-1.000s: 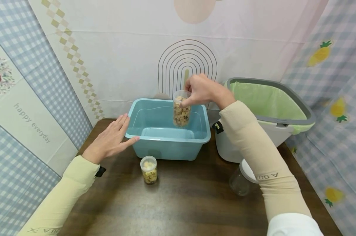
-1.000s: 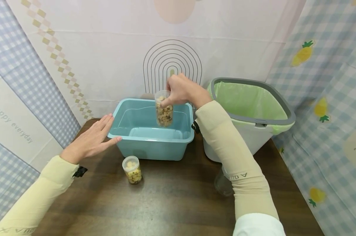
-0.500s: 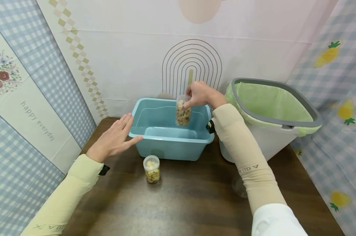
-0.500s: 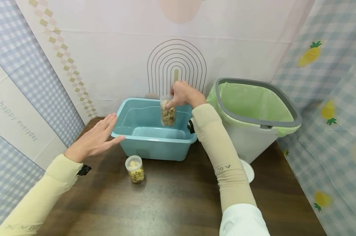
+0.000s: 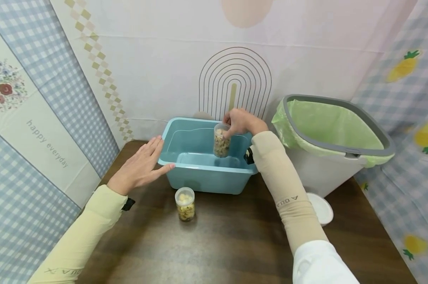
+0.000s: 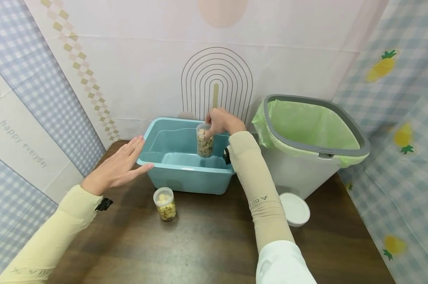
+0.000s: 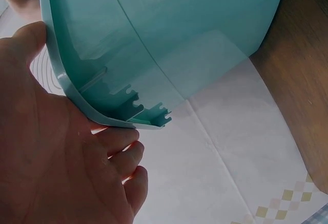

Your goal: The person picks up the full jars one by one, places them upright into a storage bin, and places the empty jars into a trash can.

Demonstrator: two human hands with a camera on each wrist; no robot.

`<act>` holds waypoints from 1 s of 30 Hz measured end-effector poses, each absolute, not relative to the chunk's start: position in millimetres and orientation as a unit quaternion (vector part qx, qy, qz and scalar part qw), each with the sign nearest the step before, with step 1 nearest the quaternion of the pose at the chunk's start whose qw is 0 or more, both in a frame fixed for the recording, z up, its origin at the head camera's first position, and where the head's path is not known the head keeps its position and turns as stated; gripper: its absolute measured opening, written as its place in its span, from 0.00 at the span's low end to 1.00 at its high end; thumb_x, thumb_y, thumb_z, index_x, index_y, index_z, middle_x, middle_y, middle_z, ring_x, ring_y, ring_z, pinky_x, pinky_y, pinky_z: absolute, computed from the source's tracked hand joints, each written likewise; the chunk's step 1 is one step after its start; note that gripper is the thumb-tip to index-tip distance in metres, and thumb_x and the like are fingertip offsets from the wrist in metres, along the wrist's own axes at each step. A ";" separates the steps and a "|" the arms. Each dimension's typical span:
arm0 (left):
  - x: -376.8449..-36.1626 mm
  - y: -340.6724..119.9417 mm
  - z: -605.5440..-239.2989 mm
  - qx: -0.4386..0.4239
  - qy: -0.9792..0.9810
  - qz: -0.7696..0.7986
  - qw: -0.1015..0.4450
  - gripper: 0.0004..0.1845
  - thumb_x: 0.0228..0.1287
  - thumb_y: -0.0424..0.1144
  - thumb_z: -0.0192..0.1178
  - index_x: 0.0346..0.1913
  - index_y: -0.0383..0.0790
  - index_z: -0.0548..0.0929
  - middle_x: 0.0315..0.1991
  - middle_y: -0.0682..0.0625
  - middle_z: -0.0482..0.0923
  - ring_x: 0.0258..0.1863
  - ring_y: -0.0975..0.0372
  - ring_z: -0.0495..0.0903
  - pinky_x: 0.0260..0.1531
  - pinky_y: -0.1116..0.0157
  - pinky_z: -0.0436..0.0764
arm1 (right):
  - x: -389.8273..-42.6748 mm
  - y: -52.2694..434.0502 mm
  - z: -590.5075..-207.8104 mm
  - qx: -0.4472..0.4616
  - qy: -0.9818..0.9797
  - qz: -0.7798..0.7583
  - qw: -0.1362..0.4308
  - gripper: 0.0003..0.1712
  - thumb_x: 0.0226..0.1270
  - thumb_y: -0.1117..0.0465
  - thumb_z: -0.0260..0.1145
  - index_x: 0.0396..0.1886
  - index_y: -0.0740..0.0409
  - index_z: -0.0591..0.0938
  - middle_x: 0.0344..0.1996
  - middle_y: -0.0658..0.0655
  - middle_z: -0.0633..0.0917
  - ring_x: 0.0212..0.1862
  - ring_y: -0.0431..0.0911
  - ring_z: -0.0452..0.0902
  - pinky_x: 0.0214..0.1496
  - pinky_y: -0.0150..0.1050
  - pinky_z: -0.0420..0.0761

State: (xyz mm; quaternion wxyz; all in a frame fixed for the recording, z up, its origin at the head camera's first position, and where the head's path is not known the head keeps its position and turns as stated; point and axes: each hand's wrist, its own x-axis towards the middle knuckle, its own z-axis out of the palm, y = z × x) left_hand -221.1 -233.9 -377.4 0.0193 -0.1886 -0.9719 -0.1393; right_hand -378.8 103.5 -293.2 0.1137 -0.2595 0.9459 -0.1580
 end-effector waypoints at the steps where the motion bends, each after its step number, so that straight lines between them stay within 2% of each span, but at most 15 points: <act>1: -221.2 -233.9 -377.2 -0.189 -0.972 -0.139 0.020 0.52 0.80 0.68 0.47 0.85 0.31 0.44 0.87 0.36 0.39 0.88 0.44 0.42 0.85 0.42 0.48 | -379.8 103.5 -295.4 -0.259 0.946 -0.158 0.113 0.26 0.64 0.57 0.78 0.59 0.62 0.83 0.51 0.61 0.84 0.49 0.52 0.75 0.54 0.46 0.81; 12: -221.4 -233.8 -376.5 -0.189 -0.972 -0.140 0.012 0.52 0.80 0.67 0.47 0.85 0.31 0.43 0.87 0.36 0.39 0.87 0.43 0.41 0.85 0.41 0.47 | -384.3 101.8 -320.3 -0.245 0.949 -0.151 0.126 0.25 0.65 0.57 0.77 0.58 0.62 0.84 0.47 0.59 0.82 0.47 0.51 0.74 0.48 0.43 0.79; 17: -221.8 -234.5 -377.4 -0.187 -0.973 -0.139 0.012 0.52 0.80 0.67 0.46 0.85 0.31 0.43 0.87 0.36 0.38 0.88 0.43 0.41 0.85 0.41 0.47 | -387.3 99.2 -329.6 -0.252 0.949 -0.132 0.134 0.14 0.66 0.58 0.76 0.44 0.61 0.84 0.34 0.56 0.75 0.38 0.49 0.71 0.38 0.40 0.71; 19: -222.3 -234.1 -377.2 -0.188 -0.972 -0.138 0.013 0.52 0.80 0.67 0.46 0.85 0.31 0.43 0.87 0.36 0.38 0.88 0.43 0.41 0.85 0.41 0.46 | -388.6 98.4 -332.6 -0.253 0.951 -0.118 0.135 0.12 0.66 0.57 0.76 0.39 0.59 0.83 0.31 0.54 0.73 0.35 0.47 0.70 0.36 0.40 0.69; 22: -222.8 -233.5 -377.2 -0.189 -0.972 -0.140 0.013 0.52 0.80 0.68 0.46 0.85 0.31 0.43 0.88 0.36 0.38 0.88 0.43 0.41 0.85 0.42 0.46 | -390.0 98.1 -336.6 -0.251 0.953 -0.101 0.136 0.12 0.67 0.56 0.76 0.40 0.59 0.83 0.30 0.54 0.73 0.35 0.47 0.69 0.36 0.40 0.68; 26: -222.9 -233.6 -378.2 -0.189 -0.972 -0.141 0.012 0.52 0.80 0.68 0.46 0.85 0.31 0.43 0.88 0.36 0.38 0.88 0.43 0.41 0.85 0.41 0.47 | -390.4 97.0 -341.1 -0.249 0.954 -0.095 0.135 0.16 0.67 0.56 0.76 0.47 0.60 0.84 0.35 0.55 0.76 0.38 0.48 0.72 0.38 0.40 0.71; 28: -222.5 -233.9 -378.7 -0.188 -0.972 -0.141 0.012 0.52 0.80 0.68 0.46 0.85 0.31 0.43 0.88 0.36 0.38 0.88 0.43 0.41 0.85 0.41 0.47 | -391.2 95.4 -343.9 -0.251 0.954 -0.092 0.137 0.15 0.67 0.55 0.76 0.46 0.59 0.84 0.33 0.54 0.75 0.36 0.47 0.71 0.36 0.39 0.70; 30: -222.1 -234.1 -378.8 -0.187 -0.972 -0.141 0.013 0.52 0.80 0.68 0.46 0.85 0.31 0.43 0.88 0.36 0.38 0.88 0.43 0.41 0.85 0.41 0.47 | -392.6 94.0 -346.2 -0.255 0.953 -0.090 0.138 0.13 0.67 0.55 0.76 0.38 0.58 0.81 0.28 0.52 0.72 0.31 0.45 0.67 0.33 0.38 0.68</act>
